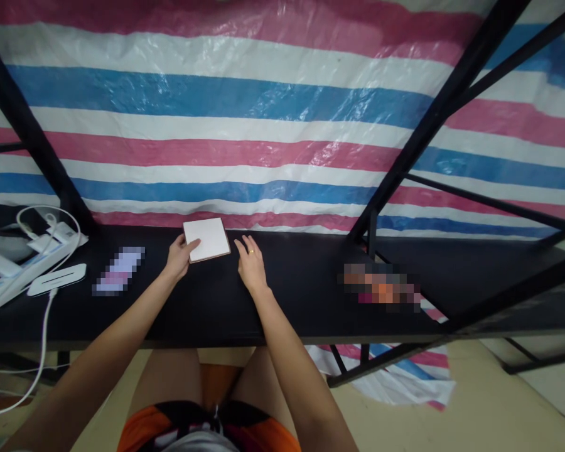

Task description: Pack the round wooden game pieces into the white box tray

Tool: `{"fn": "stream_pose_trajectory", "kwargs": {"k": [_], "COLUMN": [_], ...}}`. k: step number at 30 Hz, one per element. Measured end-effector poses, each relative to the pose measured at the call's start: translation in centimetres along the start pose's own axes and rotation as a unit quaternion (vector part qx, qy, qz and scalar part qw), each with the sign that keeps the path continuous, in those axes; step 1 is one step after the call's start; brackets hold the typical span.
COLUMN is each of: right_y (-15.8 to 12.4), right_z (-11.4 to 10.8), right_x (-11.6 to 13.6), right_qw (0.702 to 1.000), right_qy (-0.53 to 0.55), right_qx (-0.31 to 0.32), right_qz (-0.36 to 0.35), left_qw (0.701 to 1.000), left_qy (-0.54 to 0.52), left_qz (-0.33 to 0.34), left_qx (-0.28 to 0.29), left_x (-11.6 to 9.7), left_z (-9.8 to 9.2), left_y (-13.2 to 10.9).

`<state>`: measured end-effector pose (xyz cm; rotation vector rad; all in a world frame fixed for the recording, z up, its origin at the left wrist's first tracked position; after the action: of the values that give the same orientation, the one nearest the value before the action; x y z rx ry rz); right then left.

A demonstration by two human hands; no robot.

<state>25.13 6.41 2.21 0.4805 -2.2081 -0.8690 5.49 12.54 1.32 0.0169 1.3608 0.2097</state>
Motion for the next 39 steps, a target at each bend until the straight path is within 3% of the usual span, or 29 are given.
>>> {"fn": "stream_pose_trajectory", "kwargs": {"k": [2, 4, 6, 8, 11, 12, 14, 16, 18, 19, 21, 24, 26, 31, 36, 39], "right_y": [0.1, 0.2, 0.3, 0.5, 0.6, 0.6, 0.5, 0.3, 0.0, -0.1, -0.4, -0.7, -0.7, -0.4, -0.5, -0.7], "right_z": [1.1, 2.7, 3.8, 3.9, 2.8, 2.5, 2.4, 2.7, 3.3, 3.5, 4.0, 4.5, 4.5, 3.8, 3.9, 3.3], "right_x": [0.9, 1.8, 1.9, 0.8, -1.6, -2.2, -3.0, -3.4, -3.5, -3.6, -3.8, -3.8, -3.8, -3.2, -1.2, -1.2], "right_qw": [0.994, 0.969, 0.936, 0.916, 0.897, 0.891, 0.878, 0.862, 0.841, 0.829, 0.803, 0.777, 0.769, 0.762, 0.732, 0.721], "right_qy": [0.102, 0.228, 0.317, 0.35, 0.372, 0.383, 0.41, 0.434, 0.459, 0.474, 0.507, 0.536, 0.543, 0.559, 0.607, 0.599], "right_qx": [0.013, 0.046, 0.059, 0.031, -0.042, -0.052, -0.052, -0.04, -0.031, -0.028, -0.017, 0.006, 0.003, -0.057, 0.111, 0.152], "right_qz": [0.037, 0.084, 0.14, 0.195, 0.233, 0.237, 0.243, 0.26, 0.284, 0.296, 0.314, 0.33, 0.337, 0.322, 0.291, 0.314], "left_qw": [0.994, 0.972, 0.925, 0.869, 0.819, 0.822, 0.854, 0.886, 0.925, 0.945, 0.964, 0.938, 0.938, 0.96, 0.987, 0.988], "left_qy": [0.073, 0.181, 0.288, 0.369, 0.417, 0.409, 0.376, 0.365, 0.335, 0.303, 0.213, 0.102, 0.06, -0.071, -0.09, -0.09], "left_qz": [0.075, 0.151, 0.235, 0.298, 0.326, 0.322, 0.288, 0.249, 0.164, 0.102, -0.035, -0.156, -0.165, -0.118, -0.075, -0.069], "left_qx": [-0.017, 0.005, 0.078, 0.145, 0.22, 0.232, 0.216, 0.141, 0.073, 0.074, 0.154, 0.292, 0.298, 0.243, 0.113, 0.105], "left_x": [-1.0, -1.9, -2.3, -2.1, -1.4, -1.2, -1.1, -1.0, -0.5, 0.2, 1.7, 2.3, 1.9, 1.4, 1.1, -0.3], "left_z": [0.0, 1.1, 3.2, 5.1, 6.6, 6.6, 5.8, 4.0, 1.9, 1.2, 1.0, 1.8, 2.0, 3.1, 1.9, 0.5], "left_y": [-0.5, -1.8, -3.8, -5.6, -6.5, -6.2, -4.7, -2.9, -1.3, -0.9, -0.8, -2.1, -2.4, -2.7, -1.4, -0.6]}}
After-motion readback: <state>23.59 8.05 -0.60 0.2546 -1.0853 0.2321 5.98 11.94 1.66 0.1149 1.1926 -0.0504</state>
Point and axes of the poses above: each hand's wrist, its own y-axis towards the middle knuckle, its own z-axis out of the palm, x = y × z, the point moved 6 cm from there along y, towards the middle knuckle, and after that the axes turned 8 degrees about y, right-handed, at the moved point
